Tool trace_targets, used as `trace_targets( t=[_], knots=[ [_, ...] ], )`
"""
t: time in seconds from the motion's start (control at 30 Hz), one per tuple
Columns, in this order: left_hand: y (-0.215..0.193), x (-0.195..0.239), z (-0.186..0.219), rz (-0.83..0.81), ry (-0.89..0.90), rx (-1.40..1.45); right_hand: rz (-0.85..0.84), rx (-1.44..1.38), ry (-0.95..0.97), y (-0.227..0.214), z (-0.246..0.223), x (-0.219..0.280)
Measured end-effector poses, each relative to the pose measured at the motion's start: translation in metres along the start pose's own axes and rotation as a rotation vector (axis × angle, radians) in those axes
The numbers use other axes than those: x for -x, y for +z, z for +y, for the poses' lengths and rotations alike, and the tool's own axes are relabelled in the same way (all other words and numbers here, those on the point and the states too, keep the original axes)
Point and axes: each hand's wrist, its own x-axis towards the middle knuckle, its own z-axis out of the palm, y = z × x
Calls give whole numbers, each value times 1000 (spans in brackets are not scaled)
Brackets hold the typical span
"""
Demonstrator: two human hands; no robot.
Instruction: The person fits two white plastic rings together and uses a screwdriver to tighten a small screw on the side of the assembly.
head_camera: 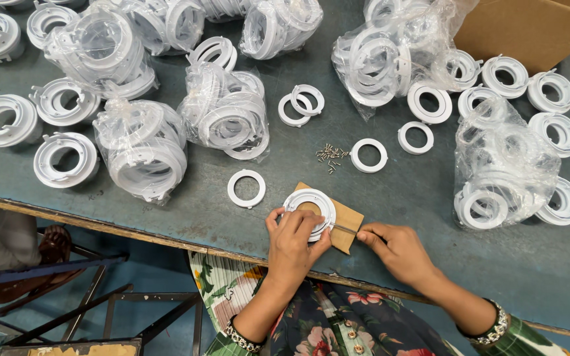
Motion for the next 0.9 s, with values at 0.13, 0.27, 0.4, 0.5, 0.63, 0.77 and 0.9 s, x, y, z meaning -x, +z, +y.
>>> trace_targets(
  t=[0.13,0.27,0.4,0.5,0.63,0.77,0.9],
  knots=[
    [0,1,0,6,5,1,-365,-465,413,4,42,-10],
    [0,1,-2,16,2,13,-538,-849,594,-6,45,-20],
    [1,2,-2,45,-19,26,-26,-182,-374,-14,-2,-11],
    [3,3,-2,45,-32,29,238,126,-363,-16,-28,-2],
    [2,3,-3,22,-34,23,248,235,-391,-13,-31,1],
    [2,0,-3,3,-18,-5,157,76,-88,-6,-17,4],
    [4,6,-5,-9,-23,-13,-43,-334,114,-5,11,-1]
  ],
)
